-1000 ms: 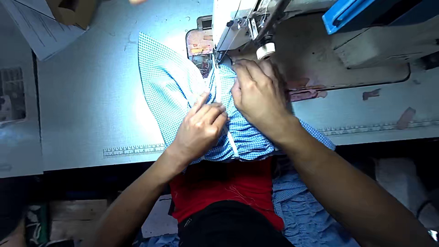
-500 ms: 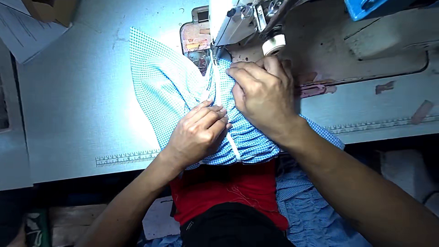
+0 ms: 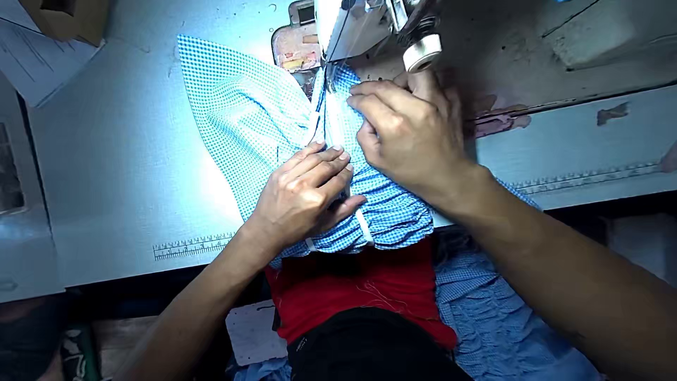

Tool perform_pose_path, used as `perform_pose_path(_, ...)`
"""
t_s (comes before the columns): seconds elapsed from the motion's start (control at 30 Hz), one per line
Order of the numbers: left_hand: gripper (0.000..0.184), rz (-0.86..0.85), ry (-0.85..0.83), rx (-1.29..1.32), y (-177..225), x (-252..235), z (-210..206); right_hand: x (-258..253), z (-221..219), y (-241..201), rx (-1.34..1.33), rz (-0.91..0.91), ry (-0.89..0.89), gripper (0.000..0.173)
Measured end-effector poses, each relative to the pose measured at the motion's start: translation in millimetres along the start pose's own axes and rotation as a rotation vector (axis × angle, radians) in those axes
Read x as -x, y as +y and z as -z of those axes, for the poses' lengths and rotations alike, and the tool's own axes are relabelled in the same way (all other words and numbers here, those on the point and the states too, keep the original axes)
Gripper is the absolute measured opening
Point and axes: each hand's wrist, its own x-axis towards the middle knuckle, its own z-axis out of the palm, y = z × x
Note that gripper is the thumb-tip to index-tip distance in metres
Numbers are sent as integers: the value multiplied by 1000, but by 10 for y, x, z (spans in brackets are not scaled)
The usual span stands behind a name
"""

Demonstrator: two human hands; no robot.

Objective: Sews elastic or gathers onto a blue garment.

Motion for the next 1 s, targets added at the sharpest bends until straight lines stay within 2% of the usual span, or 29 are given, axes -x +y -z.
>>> perform_pose_path(0.1,30,12,-10,0,63,0,6,20,-30,26,7,19,71,26)
perform_pose_path(0.17,29,29,-13,-1,116,7,8,32,-14,26,15,11,47,29)
perform_pose_path(0.23,36,56,-27,-16,157,14,12,45,2,32,7,-3,8,37)
perform_pose_path(0.3,45,73,-48,-37,183,11,14,60,18,45,-9,8,19,33)
perform_pose_path(0.4,40,85,-45,-37,196,0,14,75,16,49,-9,24,49,27)
perform_pose_path(0.47,34,89,-48,-36,205,-5,22,73,45,35,9,7,3,34)
perform_pose_path(0.53,31,100,-49,-29,224,-2,23,83,59,16,11,27,9,32)
perform_pose_path(0.63,34,118,-50,-46,266,-6,14,102,41,24,0,49,55,25)
perform_pose_path(0.77,39,131,-55,-50,301,9,15,119,61,26,15,8,6,32)
perform_pose_path(0.9,37,126,-58,-48,303,11,12,137,59,37,-17,65,58,25)
perform_pose_path(1.0,36,126,-61,-48,306,7,19,137,88,28,5,24,-14,35)
